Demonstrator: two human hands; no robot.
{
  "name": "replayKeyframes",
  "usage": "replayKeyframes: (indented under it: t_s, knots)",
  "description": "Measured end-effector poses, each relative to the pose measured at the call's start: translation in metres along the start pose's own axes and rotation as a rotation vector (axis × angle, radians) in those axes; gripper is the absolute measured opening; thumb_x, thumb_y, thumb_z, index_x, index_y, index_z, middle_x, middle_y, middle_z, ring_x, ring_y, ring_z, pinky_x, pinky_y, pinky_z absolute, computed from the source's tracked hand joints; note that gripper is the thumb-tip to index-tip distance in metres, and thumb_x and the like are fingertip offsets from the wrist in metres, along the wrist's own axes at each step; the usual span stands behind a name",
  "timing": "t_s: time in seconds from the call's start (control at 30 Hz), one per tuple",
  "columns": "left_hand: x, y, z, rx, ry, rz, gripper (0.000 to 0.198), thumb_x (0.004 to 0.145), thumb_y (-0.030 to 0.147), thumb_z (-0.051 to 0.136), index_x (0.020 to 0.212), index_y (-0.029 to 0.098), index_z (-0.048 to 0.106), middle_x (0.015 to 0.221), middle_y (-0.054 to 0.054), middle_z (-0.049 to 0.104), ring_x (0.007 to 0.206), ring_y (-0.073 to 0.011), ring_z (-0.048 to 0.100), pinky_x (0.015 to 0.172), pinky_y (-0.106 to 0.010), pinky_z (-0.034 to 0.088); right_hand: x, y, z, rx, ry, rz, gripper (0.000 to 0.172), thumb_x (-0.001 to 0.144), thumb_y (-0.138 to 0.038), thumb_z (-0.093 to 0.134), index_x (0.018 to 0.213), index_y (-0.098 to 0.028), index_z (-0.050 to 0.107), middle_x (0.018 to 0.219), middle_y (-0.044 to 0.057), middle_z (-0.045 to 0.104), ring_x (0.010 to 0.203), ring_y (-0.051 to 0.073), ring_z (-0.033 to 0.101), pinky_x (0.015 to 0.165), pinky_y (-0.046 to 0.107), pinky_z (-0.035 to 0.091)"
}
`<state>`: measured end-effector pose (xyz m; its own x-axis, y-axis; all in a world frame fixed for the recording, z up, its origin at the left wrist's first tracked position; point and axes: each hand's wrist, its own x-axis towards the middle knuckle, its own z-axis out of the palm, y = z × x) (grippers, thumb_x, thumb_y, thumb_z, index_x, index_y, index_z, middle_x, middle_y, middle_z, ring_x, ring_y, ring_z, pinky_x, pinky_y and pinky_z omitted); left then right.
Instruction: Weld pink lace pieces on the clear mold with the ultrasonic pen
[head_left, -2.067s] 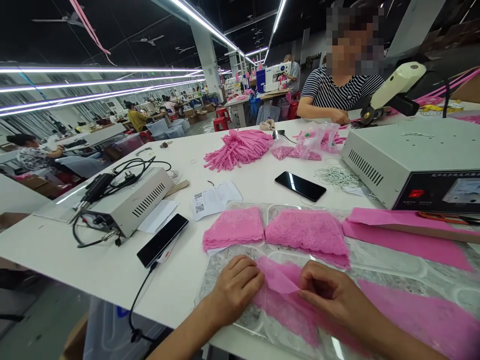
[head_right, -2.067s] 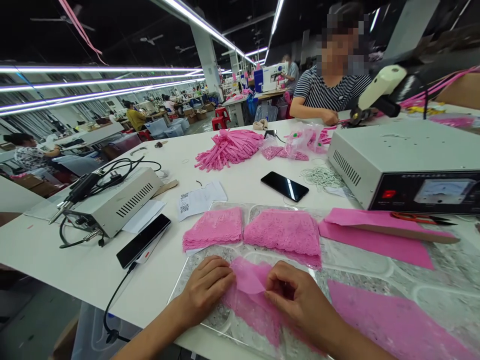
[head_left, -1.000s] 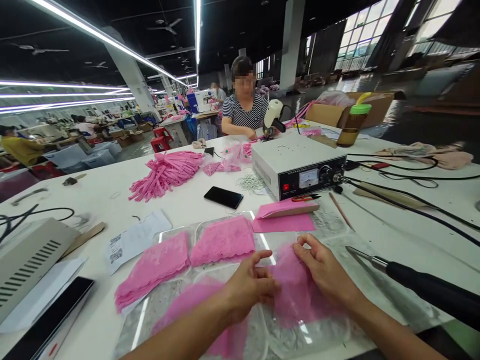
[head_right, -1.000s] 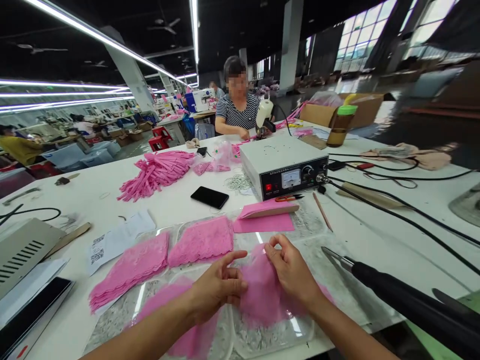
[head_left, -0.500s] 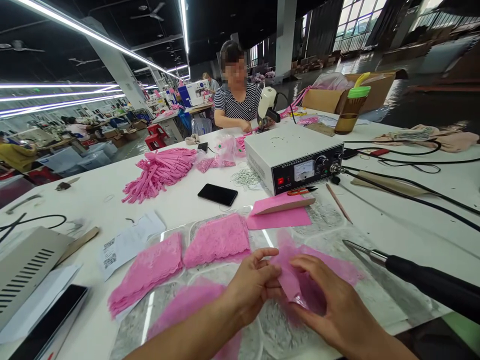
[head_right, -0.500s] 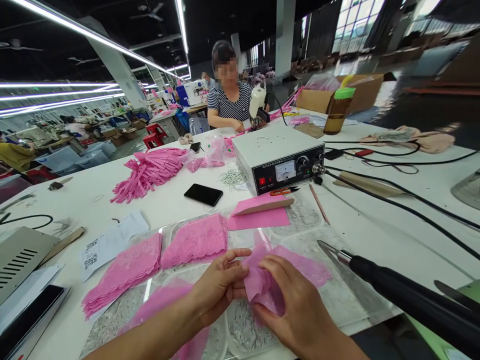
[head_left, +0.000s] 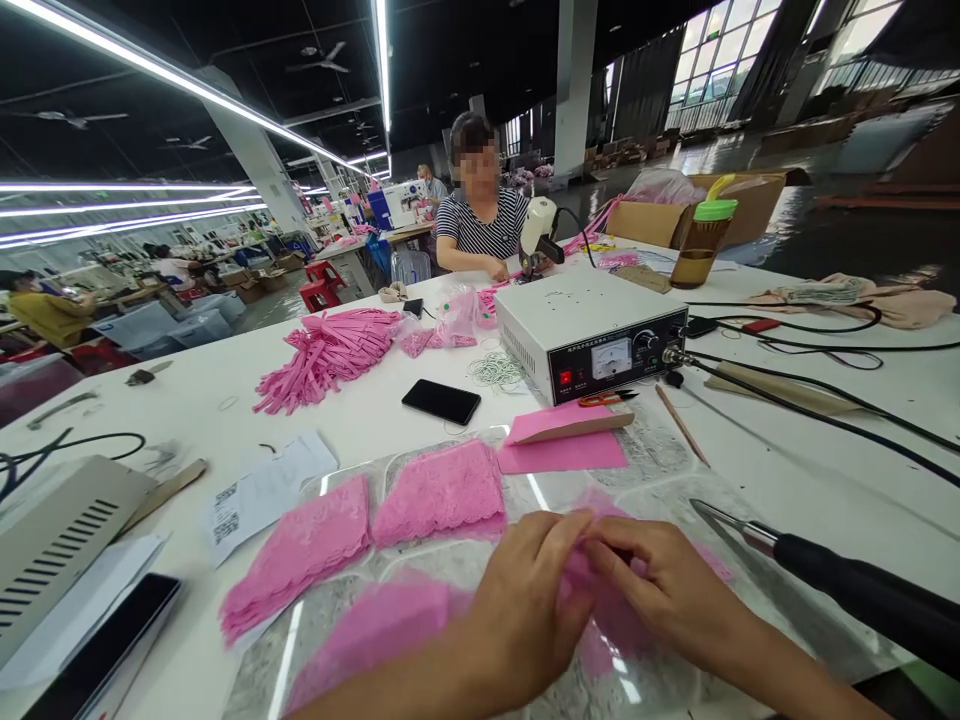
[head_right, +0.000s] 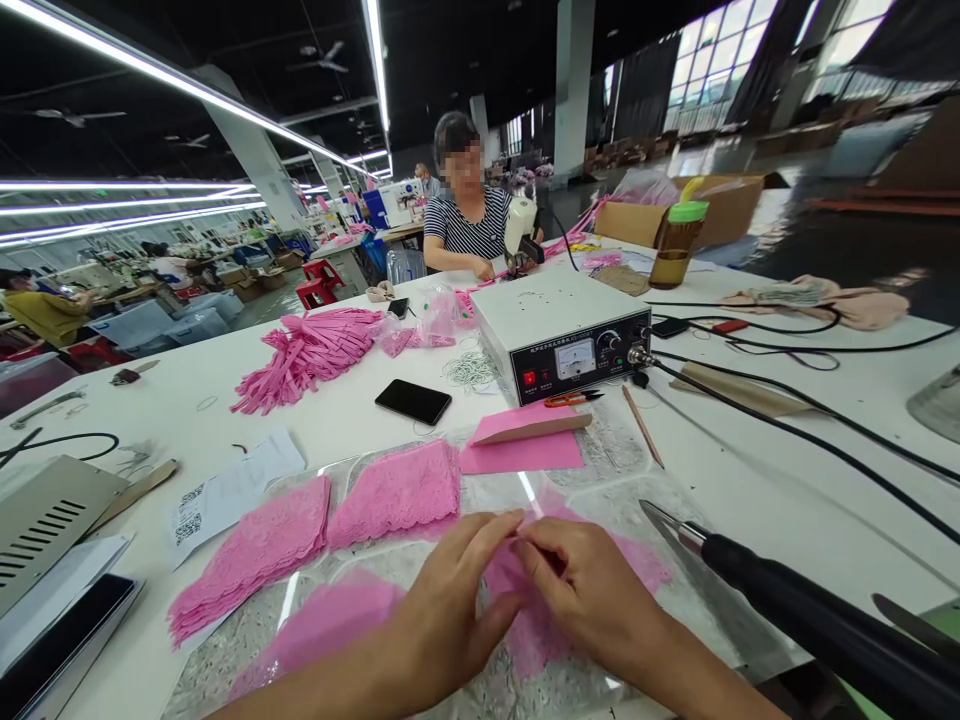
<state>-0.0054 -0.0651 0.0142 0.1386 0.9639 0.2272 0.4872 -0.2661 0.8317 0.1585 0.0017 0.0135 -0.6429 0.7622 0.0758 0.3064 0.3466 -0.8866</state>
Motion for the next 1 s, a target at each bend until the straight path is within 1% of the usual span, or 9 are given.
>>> replayKeyframes:
  t_s: [0.03, 0.1, 0.2, 0.27, 0.37, 0.47, 0.57, 0.77, 1.0]
  knots:
    - [0.004, -0.001, 0.001, -0.027, 0.028, -0.045, 0.054, 0.074, 0.009, 0.057, 0.126, 0.022, 0.054, 0.112, -0.009, 0.06, 0.104, -0.0234, 0.054, 0.095, -0.041, 0.041, 0.002, -0.002, -0.001, 0.01, -0.012, 0.005, 0.036, 0.089, -0.039, 0.041, 0.06, -0.02, 0.053, 0.058, 0.0, 0.053, 0.056, 0.016, 0.046, 0.055, 0.029, 0.035]
    - [0.012, -0.002, 0.002, -0.191, 0.099, -0.233, 0.035, 0.073, 0.014, 0.059, 0.107, 0.02, 0.065, 0.095, -0.006, 0.064, 0.09, -0.021, 0.056, 0.088, -0.037, 0.043, 0.003, -0.004, -0.003, 0.043, -0.036, 0.034, 0.034, 0.086, -0.039, 0.043, 0.059, -0.02, 0.052, 0.057, -0.001, 0.049, 0.054, 0.015, 0.041, 0.051, 0.027, 0.031]
    - [0.021, -0.003, 0.001, -0.45, 0.112, -0.472, 0.013, 0.068, 0.019, 0.061, 0.079, 0.016, 0.067, 0.078, -0.004, 0.064, 0.075, -0.0175, 0.056, 0.074, -0.03, 0.044, 0.002, -0.001, -0.01, 0.11, -0.066, 0.1, 0.028, 0.083, -0.037, 0.046, 0.065, -0.02, 0.059, 0.059, -0.001, 0.05, 0.055, 0.014, 0.042, 0.05, 0.026, 0.03]
    - [0.022, -0.003, -0.001, -0.533, 0.076, -0.535, 0.013, 0.067, 0.024, 0.06, 0.074, 0.015, 0.064, 0.069, -0.002, 0.062, 0.065, -0.0146, 0.055, 0.064, -0.026, 0.043, 0.002, 0.003, -0.013, 0.162, -0.084, 0.138, 0.026, 0.081, -0.037, 0.047, 0.069, -0.02, 0.062, 0.062, -0.001, 0.054, 0.058, 0.015, 0.046, 0.054, 0.027, 0.035]
    - [0.022, -0.003, 0.0, -0.622, 0.053, -0.62, 0.023, 0.064, 0.032, 0.067, 0.076, 0.013, 0.063, 0.064, 0.0, 0.059, 0.059, -0.0113, 0.052, 0.06, -0.023, 0.039, 0.004, 0.01, -0.013, 0.239, -0.107, 0.181, 0.029, 0.08, -0.04, 0.048, 0.072, -0.018, 0.065, 0.07, 0.002, 0.059, 0.067, 0.018, 0.052, 0.062, 0.029, 0.041]
    - [0.024, -0.003, 0.004, -0.657, 0.052, -0.665, 0.029, 0.059, 0.035, 0.073, 0.073, 0.013, 0.062, 0.062, 0.001, 0.058, 0.058, -0.0096, 0.049, 0.059, -0.021, 0.035, 0.007, 0.016, -0.01, 0.295, -0.11, 0.201, 0.031, 0.081, -0.044, 0.05, 0.076, -0.017, 0.066, 0.073, 0.003, 0.061, 0.069, 0.019, 0.053, 0.064, 0.029, 0.042]
    - [0.027, -0.003, 0.006, -0.652, 0.065, -0.687, 0.028, 0.059, 0.036, 0.072, 0.068, 0.012, 0.06, 0.059, 0.002, 0.055, 0.057, -0.0088, 0.046, 0.057, -0.021, 0.033, 0.007, 0.021, -0.007, 0.331, -0.071, 0.208, 0.032, 0.079, -0.047, 0.055, 0.08, -0.017, 0.064, 0.073, 0.003, 0.06, 0.067, 0.018, 0.051, 0.06, 0.028, 0.041]
    - [0.029, -0.004, 0.007, -0.588, 0.077, -0.694, 0.028, 0.06, 0.033, 0.069, 0.075, 0.01, 0.065, 0.065, 0.0, 0.058, 0.058, -0.0094, 0.045, 0.057, -0.021, 0.032, 0.004, 0.029, -0.004, 0.351, 0.007, 0.204, 0.035, 0.081, -0.051, 0.057, 0.076, -0.017, 0.065, 0.067, 0.001, 0.056, 0.061, 0.015, 0.046, 0.055, 0.026, 0.036]
    - [0.03, -0.008, 0.008, -0.464, 0.12, -0.635, 0.024, 0.06, 0.033, 0.066, 0.067, 0.01, 0.066, 0.06, -0.001, 0.057, 0.057, -0.0096, 0.044, 0.054, -0.021, 0.03, 0.003, 0.032, -0.005, 0.402, 0.003, 0.141, 0.033, 0.083, -0.049, 0.057, 0.079, -0.018, 0.07, 0.075, 0.004, 0.065, 0.071, 0.02, 0.054, 0.065, 0.029, 0.042]
